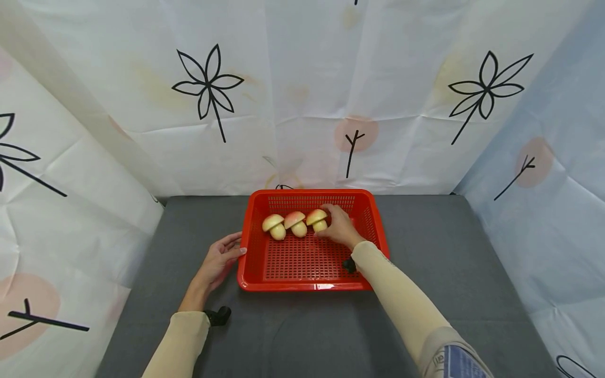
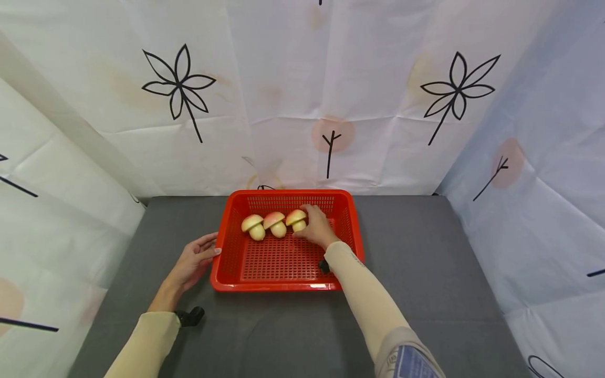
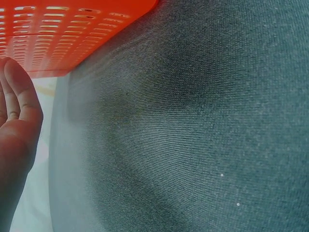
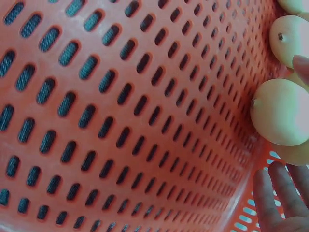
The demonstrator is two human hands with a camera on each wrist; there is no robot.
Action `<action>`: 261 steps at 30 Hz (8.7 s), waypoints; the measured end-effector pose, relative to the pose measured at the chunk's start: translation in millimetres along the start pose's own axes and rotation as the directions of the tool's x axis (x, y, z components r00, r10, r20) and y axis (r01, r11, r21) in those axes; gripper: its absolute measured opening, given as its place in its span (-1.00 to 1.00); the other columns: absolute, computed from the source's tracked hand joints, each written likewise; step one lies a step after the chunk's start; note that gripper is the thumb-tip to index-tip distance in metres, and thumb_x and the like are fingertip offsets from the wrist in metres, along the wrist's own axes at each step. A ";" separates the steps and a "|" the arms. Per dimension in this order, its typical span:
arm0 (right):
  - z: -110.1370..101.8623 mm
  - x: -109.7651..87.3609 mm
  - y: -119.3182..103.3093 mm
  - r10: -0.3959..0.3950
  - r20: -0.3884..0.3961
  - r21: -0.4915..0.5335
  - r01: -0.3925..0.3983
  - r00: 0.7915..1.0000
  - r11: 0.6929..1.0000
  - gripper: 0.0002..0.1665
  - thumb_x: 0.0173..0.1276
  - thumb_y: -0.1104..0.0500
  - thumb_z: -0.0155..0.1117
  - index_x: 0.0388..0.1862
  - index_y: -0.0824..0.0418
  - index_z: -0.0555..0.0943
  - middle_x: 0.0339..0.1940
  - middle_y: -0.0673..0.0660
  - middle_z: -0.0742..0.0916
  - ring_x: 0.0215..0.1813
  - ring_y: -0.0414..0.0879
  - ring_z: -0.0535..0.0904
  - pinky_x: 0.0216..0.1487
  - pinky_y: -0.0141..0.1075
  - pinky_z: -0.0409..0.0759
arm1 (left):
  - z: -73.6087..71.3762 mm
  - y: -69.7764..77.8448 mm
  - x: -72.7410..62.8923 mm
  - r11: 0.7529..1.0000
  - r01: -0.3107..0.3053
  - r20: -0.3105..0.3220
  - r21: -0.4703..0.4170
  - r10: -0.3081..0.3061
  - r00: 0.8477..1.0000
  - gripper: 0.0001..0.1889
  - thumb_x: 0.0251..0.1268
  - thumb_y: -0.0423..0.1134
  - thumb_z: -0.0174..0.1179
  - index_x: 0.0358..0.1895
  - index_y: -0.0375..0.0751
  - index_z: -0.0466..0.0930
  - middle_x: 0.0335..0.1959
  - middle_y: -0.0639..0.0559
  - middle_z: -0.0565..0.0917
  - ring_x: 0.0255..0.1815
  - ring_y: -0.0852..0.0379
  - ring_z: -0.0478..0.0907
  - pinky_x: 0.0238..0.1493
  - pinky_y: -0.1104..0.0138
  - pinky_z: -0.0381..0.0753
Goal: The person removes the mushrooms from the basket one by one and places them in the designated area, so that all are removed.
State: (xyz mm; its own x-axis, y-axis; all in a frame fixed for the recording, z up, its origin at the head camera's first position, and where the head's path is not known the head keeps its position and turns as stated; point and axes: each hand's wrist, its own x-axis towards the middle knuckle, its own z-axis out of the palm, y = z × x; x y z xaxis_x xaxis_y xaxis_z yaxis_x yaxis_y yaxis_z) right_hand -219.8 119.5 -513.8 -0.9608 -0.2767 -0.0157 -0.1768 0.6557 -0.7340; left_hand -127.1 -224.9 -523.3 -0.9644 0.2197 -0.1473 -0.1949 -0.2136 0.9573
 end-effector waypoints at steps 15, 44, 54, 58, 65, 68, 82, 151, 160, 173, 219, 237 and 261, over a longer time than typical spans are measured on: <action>2.9 1.1 0.4 0.046 0.034 -0.011 -0.046 0.998 0.999 -0.15 0.05 0.32 0.63 0.33 0.31 0.46 0.18 0.27 0.57 0.21 0.17 0.50 0.23 0.04 0.50 | 0.5 -1.5 1.1 1.000 -0.020 0.008 -0.002 0.020 1.000 -0.37 0.43 -0.49 0.16 0.47 -0.57 0.13 0.18 -0.13 0.55 0.09 0.10 0.59 0.09 0.35 0.64; -59.6 -40.8 -44.8 -0.152 -0.046 0.257 0.158 0.987 0.953 -0.11 0.10 0.36 0.60 0.41 0.23 0.42 0.28 0.19 0.53 0.28 0.14 0.52 0.26 0.10 0.54 | 1.4 -1.1 -0.1 1.000 -0.011 -0.004 -0.016 0.011 1.000 -0.36 0.42 -0.51 0.16 0.48 -0.56 0.13 0.16 -0.07 0.56 0.06 0.15 0.59 0.07 0.36 0.65; -88.3 -75.0 -77.3 -0.230 -0.137 0.216 0.256 0.963 0.942 -0.14 0.08 0.48 0.55 0.38 0.39 0.42 0.22 0.29 0.55 0.18 0.19 0.59 0.22 0.04 0.56 | 1.2 -1.1 -0.1 1.000 -0.004 -0.008 -0.026 0.004 1.000 -0.37 0.42 -0.53 0.15 0.48 -0.53 0.14 0.17 -0.08 0.55 0.07 0.14 0.59 0.08 0.35 0.64; -96.2 -84.6 -80.3 -0.264 -0.160 0.185 0.292 0.951 0.938 -0.14 0.05 0.51 0.56 0.35 0.47 0.41 0.21 0.35 0.55 0.20 0.23 0.57 0.23 -0.20 0.58 | 1.1 -0.5 -0.4 1.000 -0.004 -0.005 -0.030 0.003 1.000 -0.37 0.42 -0.52 0.15 0.48 -0.54 0.13 0.18 -0.10 0.55 0.08 0.12 0.59 0.07 0.35 0.65; -102.2 -85.1 -48.4 -0.287 -0.216 0.183 0.328 0.933 0.927 -0.06 0.00 0.47 0.63 0.40 0.32 0.43 0.20 0.25 0.56 0.24 0.11 0.52 0.17 -0.57 0.47 | 1.1 0.1 -1.3 1.000 -0.004 0.003 -0.021 0.004 1.000 -0.36 0.43 -0.50 0.16 0.49 -0.54 0.11 0.22 -0.15 0.52 0.10 0.09 0.58 0.11 0.32 0.64; -108.9 -88.5 -41.3 -0.288 -0.226 0.161 0.327 0.931 0.931 -0.03 0.02 0.44 0.63 0.43 0.30 0.41 0.23 0.23 0.55 0.26 0.10 0.49 0.20 -0.54 0.46 | 1.3 0.4 -1.9 1.000 -0.002 0.001 -0.017 0.002 1.000 -0.36 0.43 -0.49 0.16 0.49 -0.53 0.12 0.24 -0.19 0.51 0.12 0.05 0.58 0.13 0.30 0.63; -138.3 -105.0 -11.9 -0.222 -0.285 0.182 0.280 0.932 0.943 -0.03 0.04 0.51 0.57 0.45 0.38 0.36 0.31 0.28 0.48 0.25 -0.09 0.44 0.18 -0.56 0.47 | 0.3 -1.8 -0.3 1.000 -0.007 0.003 -0.028 0.007 1.000 -0.37 0.43 -0.51 0.16 0.48 -0.53 0.14 0.19 -0.11 0.55 0.11 0.05 0.57 0.10 0.30 0.64; -115.8 -89.4 127.3 0.225 -0.118 0.040 -0.222 0.967 0.974 0.00 0.24 0.24 0.53 0.49 0.53 0.17 0.35 0.54 0.41 0.27 0.42 0.42 0.10 0.21 0.50 | 0.2 -3.3 1.7 1.000 -0.007 -0.004 -0.021 0.007 1.000 -0.38 0.43 -0.54 0.13 0.48 -0.56 0.13 0.19 -0.14 0.55 0.09 0.13 0.59 0.10 0.34 0.64; -117.5 -88.1 126.2 0.228 -0.100 0.040 -0.225 0.969 0.974 -0.01 0.25 0.23 0.52 0.50 0.50 0.17 0.36 0.53 0.41 0.30 0.42 0.39 0.15 0.23 0.47 | 0.8 -3.3 2.0 1.000 -0.006 -0.002 -0.017 0.006 1.000 -0.38 0.44 -0.53 0.13 0.49 -0.55 0.14 0.19 -0.14 0.55 0.09 0.13 0.60 0.10 0.33 0.64; -116.6 -87.3 127.1 0.240 -0.088 0.033 -0.238 0.967 0.971 -0.01 0.27 0.23 0.50 0.51 0.49 0.15 0.37 0.52 0.40 0.30 0.41 0.38 0.16 0.24 0.46 | 0.6 -2.5 0.8 1.000 -0.010 -0.005 -0.014 0.010 1.000 -0.38 0.44 -0.52 0.14 0.48 -0.55 0.14 0.18 -0.12 0.55 0.09 0.11 0.60 0.10 0.33 0.64; -157.5 -76.5 30.1 0.013 -0.108 0.023 -0.010 0.994 1.000 0.09 0.23 0.07 0.57 0.58 0.32 0.18 0.45 0.45 0.38 0.41 0.37 0.32 0.33 0.29 0.37 | 2.2 -3.5 1.5 1.000 -0.003 -0.018 -0.014 0.003 1.000 -0.37 0.43 -0.50 0.16 0.48 -0.54 0.15 0.21 -0.15 0.53 0.10 0.13 0.59 0.11 0.34 0.63; -120.5 -46.3 -17.9 -0.057 -0.055 0.111 0.063 0.997 0.992 0.05 0.19 0.10 0.60 0.56 0.20 0.24 0.45 0.30 0.42 0.42 0.27 0.34 0.35 0.19 0.38 | 2.8 -3.2 1.1 0.999 -0.007 -0.023 -0.034 0.007 1.000 -0.38 0.42 -0.52 0.15 0.48 -0.55 0.14 0.21 -0.20 0.52 0.11 0.10 0.58 0.10 0.34 0.64; -20.2 0.1 -31.3 -0.047 0.094 0.188 0.029 0.994 0.982 -0.02 0.15 0.19 0.63 0.50 0.20 0.33 0.42 0.24 0.47 0.40 0.18 0.40 0.31 0.11 0.47 | 4.4 -4.2 0.6 0.999 -0.015 -0.022 -0.030 0.014 1.000 -0.38 0.43 -0.53 0.13 0.48 -0.55 0.14 0.14 -0.06 0.57 0.08 0.14 0.59 0.10 0.34 0.64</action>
State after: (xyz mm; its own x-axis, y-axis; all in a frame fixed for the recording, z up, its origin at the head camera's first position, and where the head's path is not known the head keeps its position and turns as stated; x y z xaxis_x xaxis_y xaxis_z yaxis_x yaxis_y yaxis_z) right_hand -218.7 113.2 -477.2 -0.9271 -0.3721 -0.0449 -0.1611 0.5038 -0.8487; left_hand -126.1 -219.7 -526.4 -0.9708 0.1952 -0.1393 -0.1859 -0.2455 0.9514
